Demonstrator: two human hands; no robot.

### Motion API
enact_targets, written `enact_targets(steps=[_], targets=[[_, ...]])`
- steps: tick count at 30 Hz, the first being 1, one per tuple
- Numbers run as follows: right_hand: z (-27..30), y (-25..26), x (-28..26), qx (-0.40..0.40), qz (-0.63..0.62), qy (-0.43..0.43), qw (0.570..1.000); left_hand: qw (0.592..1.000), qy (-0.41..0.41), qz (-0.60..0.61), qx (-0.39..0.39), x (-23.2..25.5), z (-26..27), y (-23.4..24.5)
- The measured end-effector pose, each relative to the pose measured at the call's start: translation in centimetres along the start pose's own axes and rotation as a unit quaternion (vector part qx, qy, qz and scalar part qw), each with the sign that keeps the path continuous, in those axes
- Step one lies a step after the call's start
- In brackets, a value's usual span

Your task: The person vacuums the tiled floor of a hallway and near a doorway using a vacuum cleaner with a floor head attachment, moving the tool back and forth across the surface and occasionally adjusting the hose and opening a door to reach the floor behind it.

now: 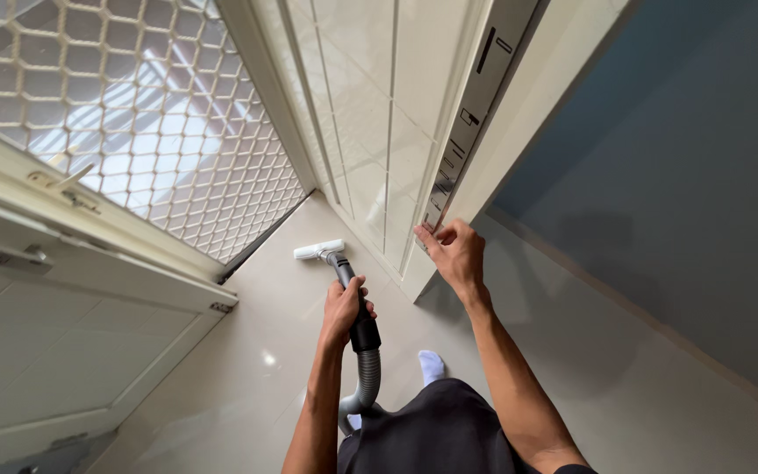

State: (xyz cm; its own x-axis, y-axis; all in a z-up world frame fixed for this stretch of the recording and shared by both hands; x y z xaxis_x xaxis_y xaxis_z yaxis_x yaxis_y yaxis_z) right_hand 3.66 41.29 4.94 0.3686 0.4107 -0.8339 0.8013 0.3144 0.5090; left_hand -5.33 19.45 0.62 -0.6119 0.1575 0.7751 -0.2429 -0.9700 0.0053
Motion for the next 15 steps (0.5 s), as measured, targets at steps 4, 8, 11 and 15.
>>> enact_targets(steps=[4, 8, 11, 15], targets=[[-1.6, -0.3, 1.8, 0.045, -0.049, 0.028, 0.997, 1.000, 0.001, 0.012, -0.013, -0.4, -1.0, -2.3], [-3.0, -1.7, 4.3, 0.084, -0.002, 0.081, 0.993, 0.999, -0.008, 0.050, -0.001, -0.6, -2.7, -5.3], [-4.4, -2.1, 5.9, 0.098, -0.012, 0.040, 0.994, 0.998, -0.014, 0.049, 0.028, -0.6, -4.1, -7.7], [-7.0, -1.6, 7.4, 0.101, -0.020, 0.026, 0.994, 0.998, -0.017, 0.062, 0.027, -0.8, -5.3, -9.8]])
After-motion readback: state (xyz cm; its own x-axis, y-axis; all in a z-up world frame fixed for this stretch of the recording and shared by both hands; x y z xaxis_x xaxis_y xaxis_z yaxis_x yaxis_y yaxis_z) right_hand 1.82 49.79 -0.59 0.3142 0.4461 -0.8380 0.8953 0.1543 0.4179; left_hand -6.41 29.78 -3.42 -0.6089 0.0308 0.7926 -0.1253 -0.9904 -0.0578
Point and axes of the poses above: each hand's wrist, its own z-axis away from the middle knuckle, its own y-axis out of the back of the hand, x = y × z, the point moved 2 cm from there along -z, towards the middle knuckle, and after that the axes turned 12 degrees about x, right-handed, at the moved point
